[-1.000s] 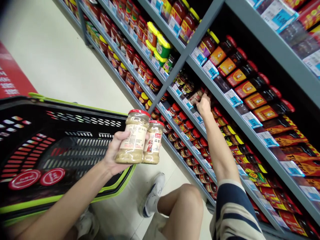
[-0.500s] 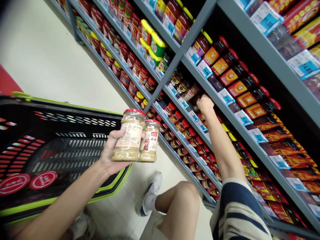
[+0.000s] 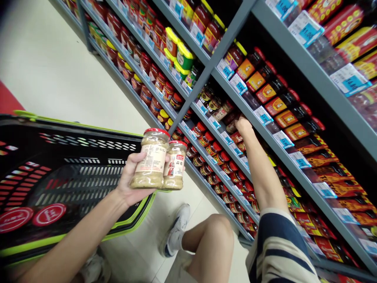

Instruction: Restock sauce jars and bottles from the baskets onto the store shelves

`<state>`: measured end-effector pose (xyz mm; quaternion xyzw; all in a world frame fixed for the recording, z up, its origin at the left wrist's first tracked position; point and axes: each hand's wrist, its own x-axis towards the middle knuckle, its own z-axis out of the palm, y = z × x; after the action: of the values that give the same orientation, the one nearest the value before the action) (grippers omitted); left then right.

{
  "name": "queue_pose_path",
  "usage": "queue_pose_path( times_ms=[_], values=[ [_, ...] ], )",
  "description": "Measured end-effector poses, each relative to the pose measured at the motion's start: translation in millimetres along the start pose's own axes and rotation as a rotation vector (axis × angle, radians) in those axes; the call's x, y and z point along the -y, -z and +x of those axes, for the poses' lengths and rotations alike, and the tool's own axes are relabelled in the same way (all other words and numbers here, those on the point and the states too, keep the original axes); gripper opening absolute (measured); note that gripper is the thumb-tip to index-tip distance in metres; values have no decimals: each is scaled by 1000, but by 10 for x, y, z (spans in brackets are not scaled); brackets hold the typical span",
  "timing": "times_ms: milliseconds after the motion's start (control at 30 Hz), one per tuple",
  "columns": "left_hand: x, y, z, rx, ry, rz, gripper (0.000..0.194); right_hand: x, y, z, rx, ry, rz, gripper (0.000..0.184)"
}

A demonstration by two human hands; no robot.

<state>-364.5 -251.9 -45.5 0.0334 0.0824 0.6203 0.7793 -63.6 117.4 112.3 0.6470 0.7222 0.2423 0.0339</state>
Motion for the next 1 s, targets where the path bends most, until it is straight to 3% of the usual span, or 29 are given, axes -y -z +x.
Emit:
queue_pose_path(
  times_ms=[167, 333, 533, 667, 833, 1000],
  values=[
    [-2, 5, -1, -25, 18, 29, 48, 202, 85, -214, -35, 108, 72, 77],
    [2, 10, 3, -50, 19, 27, 50, 514, -43, -743, -312, 172, 134, 72],
    [-5, -4, 3, -51, 22, 35, 48, 715, -243, -1078, -462, 156, 271, 62],
    [-3, -30, 4, -54, -4, 56, 48, 804, -246, -1366, -484, 148, 334, 67],
    [-9, -19, 10, -39, 10, 42, 47, 956, -265, -2047, -537, 109, 426, 83],
    [-29, -6, 0, -26, -10, 23, 45, 997, -342, -2453, -549, 201, 408, 90]
  ],
)
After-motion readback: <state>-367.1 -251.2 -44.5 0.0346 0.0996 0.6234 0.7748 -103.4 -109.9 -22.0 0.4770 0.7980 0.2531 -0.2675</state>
